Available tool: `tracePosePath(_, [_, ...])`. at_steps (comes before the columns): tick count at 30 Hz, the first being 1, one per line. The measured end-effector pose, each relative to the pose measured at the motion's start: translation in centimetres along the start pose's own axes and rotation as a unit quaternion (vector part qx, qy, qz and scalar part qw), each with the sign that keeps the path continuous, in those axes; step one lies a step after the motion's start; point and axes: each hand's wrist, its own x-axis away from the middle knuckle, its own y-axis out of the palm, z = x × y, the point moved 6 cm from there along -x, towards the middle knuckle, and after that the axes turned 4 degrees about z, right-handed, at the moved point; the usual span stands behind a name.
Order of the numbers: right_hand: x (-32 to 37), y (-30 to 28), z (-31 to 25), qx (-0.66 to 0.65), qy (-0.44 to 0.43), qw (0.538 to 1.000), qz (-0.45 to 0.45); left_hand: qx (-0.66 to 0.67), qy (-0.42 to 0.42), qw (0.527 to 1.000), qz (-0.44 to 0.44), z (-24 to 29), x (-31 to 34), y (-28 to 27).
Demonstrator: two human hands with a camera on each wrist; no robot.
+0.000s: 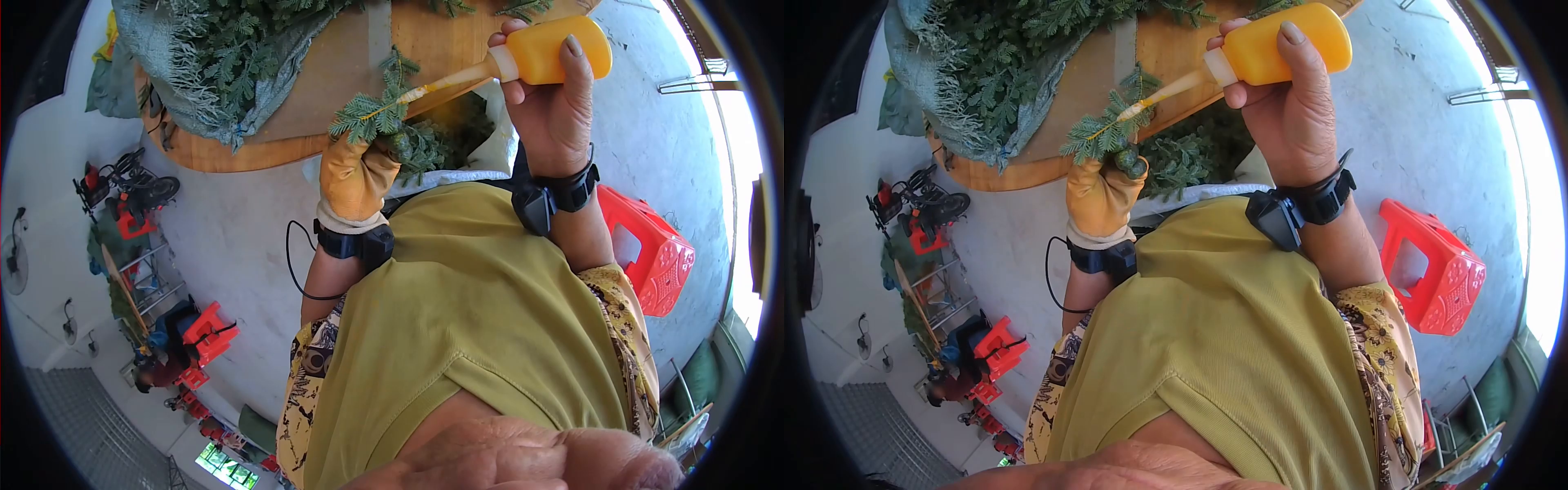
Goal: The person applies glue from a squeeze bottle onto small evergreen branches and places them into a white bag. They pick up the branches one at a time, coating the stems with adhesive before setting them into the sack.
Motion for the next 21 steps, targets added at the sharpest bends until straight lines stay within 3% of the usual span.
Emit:
tracePosePath(6, [-0.1,-0.6,-0.3,0.007,-0.010,1.000,0.014,0.076,-0.030,0.995,-0.061,-0.2,-0.1,0.6])
tracePosePath(10, [0.0,-0.8,-0.5,0.003,-0.008,1.000,0.020,0.040,-0.001,0.999,-0.028,-0.2,0.0,0.5])
tracePosePath(16, [-0.1,-1.1,-0.6,-0.010,-0.011,1.000,0.019,0.119,-0.034,0.988,-0.091,-0.8,-0.1,-0.1])
tracePosePath(18, [0.0,-1.1,-0.7,-0.010,-0.011,1.000,0.024,0.066,-0.002,0.997,0.033,-0.7,0.0,-0.6])
tracePosePath(21, [0.0,-1.1,-0.7,-0.003,-0.013,1.000,0.022,0.058,-0.005,0.997,0.056,-0.6,0.1,-0.9])
